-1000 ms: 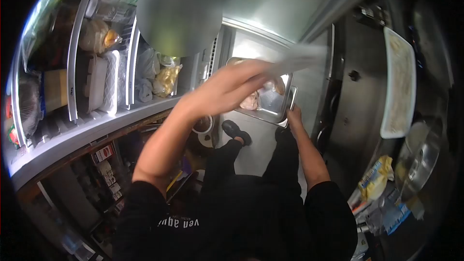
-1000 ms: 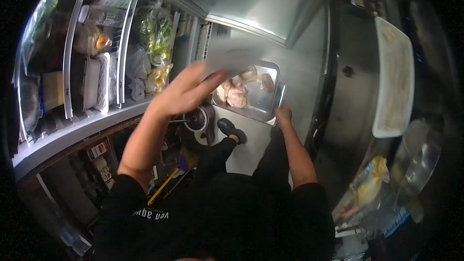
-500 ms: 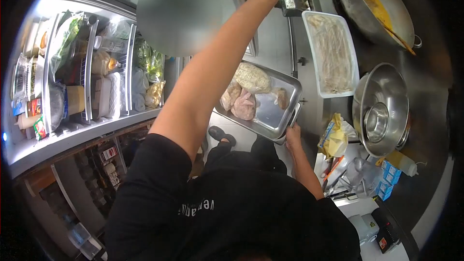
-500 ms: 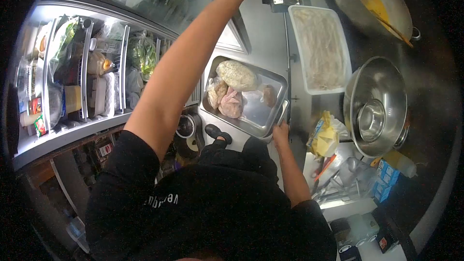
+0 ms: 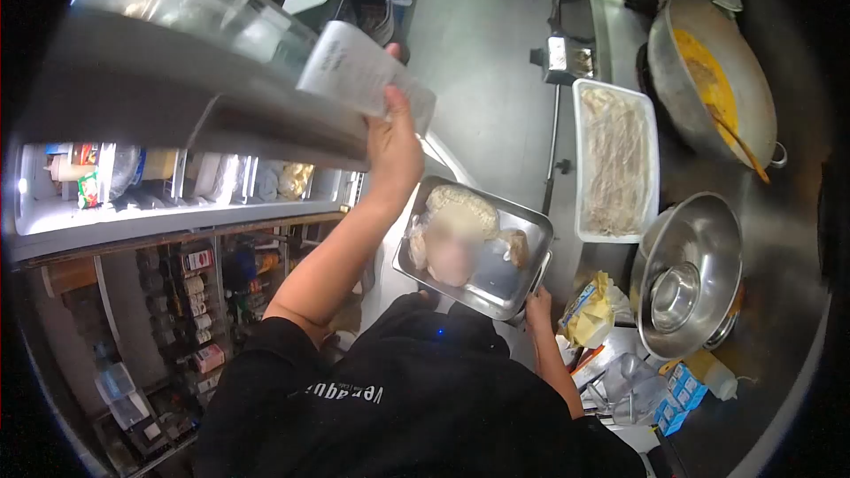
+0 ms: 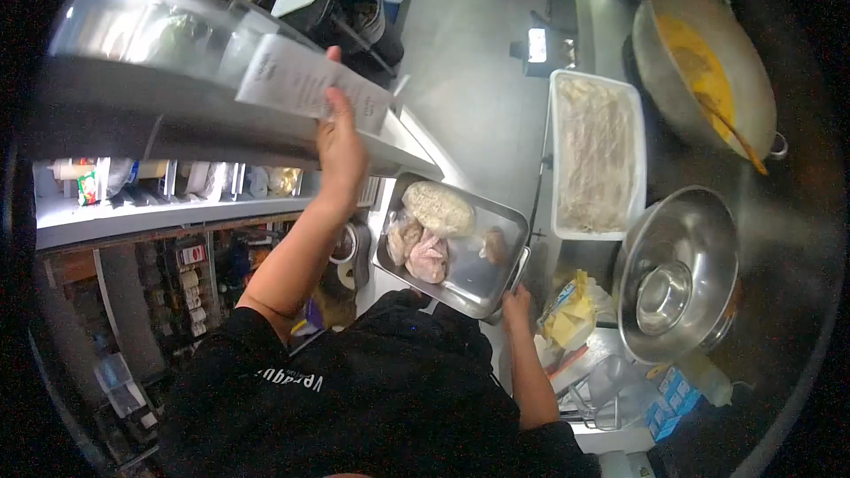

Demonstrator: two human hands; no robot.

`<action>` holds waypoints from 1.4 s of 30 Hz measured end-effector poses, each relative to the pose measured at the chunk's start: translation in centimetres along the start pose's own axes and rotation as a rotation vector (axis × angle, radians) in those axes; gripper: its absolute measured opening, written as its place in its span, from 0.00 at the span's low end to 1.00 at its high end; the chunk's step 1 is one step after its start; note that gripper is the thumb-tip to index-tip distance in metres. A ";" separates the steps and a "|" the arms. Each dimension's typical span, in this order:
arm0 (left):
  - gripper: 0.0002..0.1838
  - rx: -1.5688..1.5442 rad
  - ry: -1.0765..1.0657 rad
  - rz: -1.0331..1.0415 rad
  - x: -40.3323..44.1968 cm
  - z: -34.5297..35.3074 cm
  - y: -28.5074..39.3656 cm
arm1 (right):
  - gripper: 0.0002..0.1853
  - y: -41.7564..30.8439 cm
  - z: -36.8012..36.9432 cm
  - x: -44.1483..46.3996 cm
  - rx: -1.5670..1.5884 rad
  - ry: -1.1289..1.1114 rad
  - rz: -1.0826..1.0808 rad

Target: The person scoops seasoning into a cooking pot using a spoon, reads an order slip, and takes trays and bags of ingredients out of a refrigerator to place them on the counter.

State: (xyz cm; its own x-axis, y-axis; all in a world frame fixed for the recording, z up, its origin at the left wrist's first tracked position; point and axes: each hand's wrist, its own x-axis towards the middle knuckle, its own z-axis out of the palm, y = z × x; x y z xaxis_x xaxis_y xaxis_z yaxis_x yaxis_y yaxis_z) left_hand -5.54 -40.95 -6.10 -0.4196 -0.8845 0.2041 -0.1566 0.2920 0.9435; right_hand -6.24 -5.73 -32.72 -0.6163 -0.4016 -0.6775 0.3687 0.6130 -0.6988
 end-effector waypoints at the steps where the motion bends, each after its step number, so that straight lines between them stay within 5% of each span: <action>1: 0.28 -0.044 0.029 -0.041 -0.7 -1.0 -0.3 | 0.17 0.9 0.7 -0.4 0.175 -0.036 0.077; 5: 0.28 0.055 0.107 0.093 -2.4 -6.6 -4.0 | 0.15 3.4 3.5 -1.2 0.488 -0.046 0.286; 17: 0.26 -0.279 0.220 -0.268 -0.6 -17.0 -3.8 | 0.19 -4.3 7.2 6.2 0.446 0.023 0.130; 25: 0.23 -0.380 0.119 -0.222 20.4 -15.3 -13.1 | 0.18 -19.5 11.5 14.9 0.596 -0.090 -0.050; 27: 0.24 -0.566 0.107 -0.378 28.7 -14.5 -17.4 | 0.17 -23.2 12.8 17.4 0.583 -0.082 -0.042; 31: 0.27 -0.450 0.563 -0.602 46.1 -13.3 -27.2 | 0.17 -33.4 16.5 21.2 0.620 -0.138 -0.056; 35: 0.25 -0.966 0.740 -0.506 54.2 -14.3 -32.9 | 0.14 -39.6 19.1 28.4 0.548 -0.216 -0.071; 36: 0.25 -0.806 1.011 -0.815 55.2 -14.9 -34.1 | 0.13 -41.3 19.6 29.6 0.548 -0.206 -0.100; 38: 0.25 -0.715 1.183 -0.998 57.1 -16.9 -41.4 | 0.12 -44.5 20.3 31.4 0.519 -0.231 -0.071; 40: 0.25 -0.829 1.104 -0.839 60.2 -17.6 -47.2 | 0.12 -47.4 21.6 34.1 0.468 -0.262 -0.039; 42: 0.18 -0.750 1.008 -0.913 61.3 -17.5 -48.1 | 0.14 -51.0 23.1 36.1 0.443 -0.316 0.004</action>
State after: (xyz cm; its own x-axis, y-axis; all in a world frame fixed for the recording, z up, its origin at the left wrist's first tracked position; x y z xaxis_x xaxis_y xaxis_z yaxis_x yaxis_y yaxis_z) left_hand -8.10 -115.57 -34.44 0.3676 -0.6144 -0.6982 0.5817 -0.4338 0.6880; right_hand -31.23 -67.21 -26.92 -0.4001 -0.6271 -0.6683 0.6708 0.2965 -0.6798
